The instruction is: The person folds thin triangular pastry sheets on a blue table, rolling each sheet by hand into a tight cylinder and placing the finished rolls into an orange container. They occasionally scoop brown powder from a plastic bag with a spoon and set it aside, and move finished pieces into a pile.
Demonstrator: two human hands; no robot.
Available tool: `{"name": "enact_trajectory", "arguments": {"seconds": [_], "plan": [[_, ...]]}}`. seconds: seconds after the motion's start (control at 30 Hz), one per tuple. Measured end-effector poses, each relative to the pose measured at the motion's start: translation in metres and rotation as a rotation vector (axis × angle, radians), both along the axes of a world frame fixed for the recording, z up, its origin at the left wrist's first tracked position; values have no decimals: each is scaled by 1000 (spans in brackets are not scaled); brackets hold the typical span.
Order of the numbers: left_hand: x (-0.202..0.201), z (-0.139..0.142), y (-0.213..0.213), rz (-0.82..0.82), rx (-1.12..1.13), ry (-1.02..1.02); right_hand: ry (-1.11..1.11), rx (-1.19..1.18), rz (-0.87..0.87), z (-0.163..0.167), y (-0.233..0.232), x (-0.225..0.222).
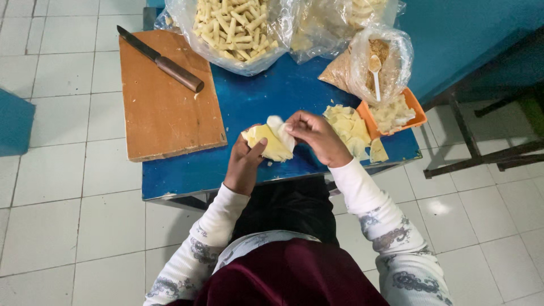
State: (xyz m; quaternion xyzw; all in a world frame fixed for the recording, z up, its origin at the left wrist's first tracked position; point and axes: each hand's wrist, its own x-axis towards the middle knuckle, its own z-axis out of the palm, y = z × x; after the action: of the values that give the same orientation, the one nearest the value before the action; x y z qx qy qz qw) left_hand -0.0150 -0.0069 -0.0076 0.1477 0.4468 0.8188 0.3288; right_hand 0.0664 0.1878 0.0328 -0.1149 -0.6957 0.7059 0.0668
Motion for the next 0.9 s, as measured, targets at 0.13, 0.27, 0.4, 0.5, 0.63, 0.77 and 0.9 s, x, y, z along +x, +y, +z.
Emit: {"name": "enact_trajectory", "arguments": {"seconds": [0.13, 0.27, 0.4, 0.5, 0.63, 0.77, 0.9], "plan": [[-5, 3, -12, -28, 57, -109, -71, -334, -71, -8, 27, -16], [-8, -3, -20, 19, 44, -86, 73, -119, -153, 4, 40, -27], [-9, -8, -23, 9, 111, -81, 212, 756, -341, 8, 31, -40], [-5, -7, -23, 12, 165, -116, 385, 1157, -272, -2, 9, -38], [-5, -1, -22, 25, 180, -139, 431, 1232, -140, -4, -2, -24], [-5, 3, -23, 21, 166, -142, 142, 923, -146, 6, 1, -12], [-5, 2, -22, 21, 175, -152, 238, 919, -317, 14, 12, -24]]}}
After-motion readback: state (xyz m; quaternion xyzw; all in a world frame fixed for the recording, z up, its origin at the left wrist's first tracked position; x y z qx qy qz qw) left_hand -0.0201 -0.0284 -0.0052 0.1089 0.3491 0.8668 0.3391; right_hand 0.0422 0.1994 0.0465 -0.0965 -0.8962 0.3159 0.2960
